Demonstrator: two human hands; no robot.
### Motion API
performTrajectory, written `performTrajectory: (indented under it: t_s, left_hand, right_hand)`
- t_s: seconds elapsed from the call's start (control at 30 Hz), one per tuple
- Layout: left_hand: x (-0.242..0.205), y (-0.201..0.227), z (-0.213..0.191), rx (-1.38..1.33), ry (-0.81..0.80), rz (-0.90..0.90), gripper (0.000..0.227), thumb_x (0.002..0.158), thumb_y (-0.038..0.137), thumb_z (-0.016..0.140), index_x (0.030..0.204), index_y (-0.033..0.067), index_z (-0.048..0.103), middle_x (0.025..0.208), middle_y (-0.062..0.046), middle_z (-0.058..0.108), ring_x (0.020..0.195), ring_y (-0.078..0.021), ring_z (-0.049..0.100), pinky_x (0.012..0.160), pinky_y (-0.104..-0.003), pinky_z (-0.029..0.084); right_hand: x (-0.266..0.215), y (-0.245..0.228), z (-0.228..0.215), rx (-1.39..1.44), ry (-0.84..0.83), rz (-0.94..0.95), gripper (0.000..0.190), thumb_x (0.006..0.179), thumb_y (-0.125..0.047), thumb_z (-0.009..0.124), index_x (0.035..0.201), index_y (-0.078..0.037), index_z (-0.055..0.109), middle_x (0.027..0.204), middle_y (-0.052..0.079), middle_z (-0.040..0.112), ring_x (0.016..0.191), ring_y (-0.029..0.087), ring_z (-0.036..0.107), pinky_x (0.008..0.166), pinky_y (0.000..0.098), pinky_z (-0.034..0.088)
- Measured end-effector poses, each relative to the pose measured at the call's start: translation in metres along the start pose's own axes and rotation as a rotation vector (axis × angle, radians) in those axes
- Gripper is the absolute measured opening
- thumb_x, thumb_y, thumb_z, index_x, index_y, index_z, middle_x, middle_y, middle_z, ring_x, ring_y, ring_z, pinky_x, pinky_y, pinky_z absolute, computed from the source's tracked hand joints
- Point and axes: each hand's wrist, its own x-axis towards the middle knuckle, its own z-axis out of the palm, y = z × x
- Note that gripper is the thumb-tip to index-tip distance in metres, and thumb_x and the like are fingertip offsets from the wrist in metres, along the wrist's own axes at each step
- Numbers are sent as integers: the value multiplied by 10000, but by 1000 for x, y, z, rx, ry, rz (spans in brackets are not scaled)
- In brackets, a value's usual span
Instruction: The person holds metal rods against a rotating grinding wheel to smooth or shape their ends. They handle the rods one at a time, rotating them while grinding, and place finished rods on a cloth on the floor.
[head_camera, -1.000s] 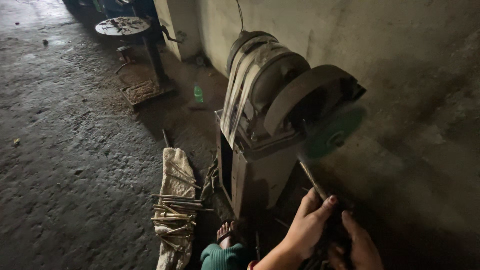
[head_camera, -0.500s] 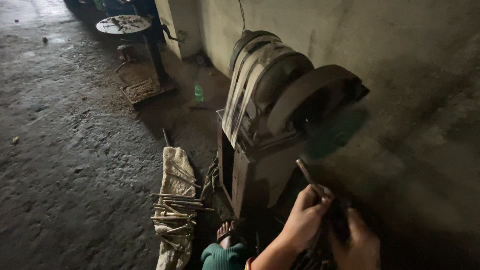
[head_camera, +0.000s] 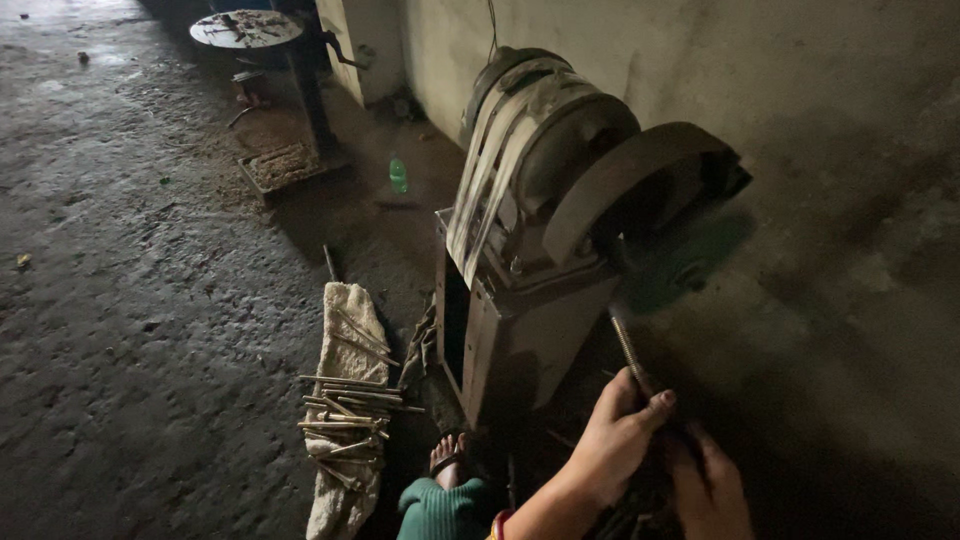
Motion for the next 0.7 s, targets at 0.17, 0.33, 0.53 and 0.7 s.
performTrajectory:
  t_s: [0.17, 0.33, 0.53, 0.7]
  left_hand:
    - [-6, 12, 5, -1, -27, -28, 166, 1045, 136, 566, 1197, 68, 569, 1060, -12, 659, 975, -108, 605, 887, -272, 528]
    - [-7, 11, 8, 59, -17, -23, 171, 1062, 137, 582, 1201, 39, 565, 1041, -28, 638, 950, -124, 577, 845, -281, 513]
    - [-1, -5, 4, 42, 5, -72, 157, 1044, 160, 586, 1173, 72, 571, 1026, -22, 643, 920, -109, 587, 821, -271, 520]
    - [11, -33, -18, -19, 32, -11, 170, 1103, 233, 552, 1073, 71, 596, 885, 39, 524, 786, -67, 453, 683, -227, 388]
  right_hand:
    - [5, 49, -12, -364, 45, -801, 541, 995, -291, 494, 1453, -7, 444, 1491, 279, 446, 1389, 381, 459, 1162, 410, 370]
    - [42, 65, -13, 83, -279, -321, 621, 952, -336, 476, 1493, -35, 444, 1414, 156, 609, 1245, 243, 636, 1065, 418, 483]
    - [30, 57, -11, 727, -257, 556, 712, 995, -507, 409, 1507, -19, 501, 1304, 251, 643, 1061, 331, 639, 903, 509, 511]
    - [25, 53, 7, 124, -458, -303, 566, 988, -393, 516, 1453, -74, 563, 1353, 161, 620, 1117, 257, 615, 890, 410, 488]
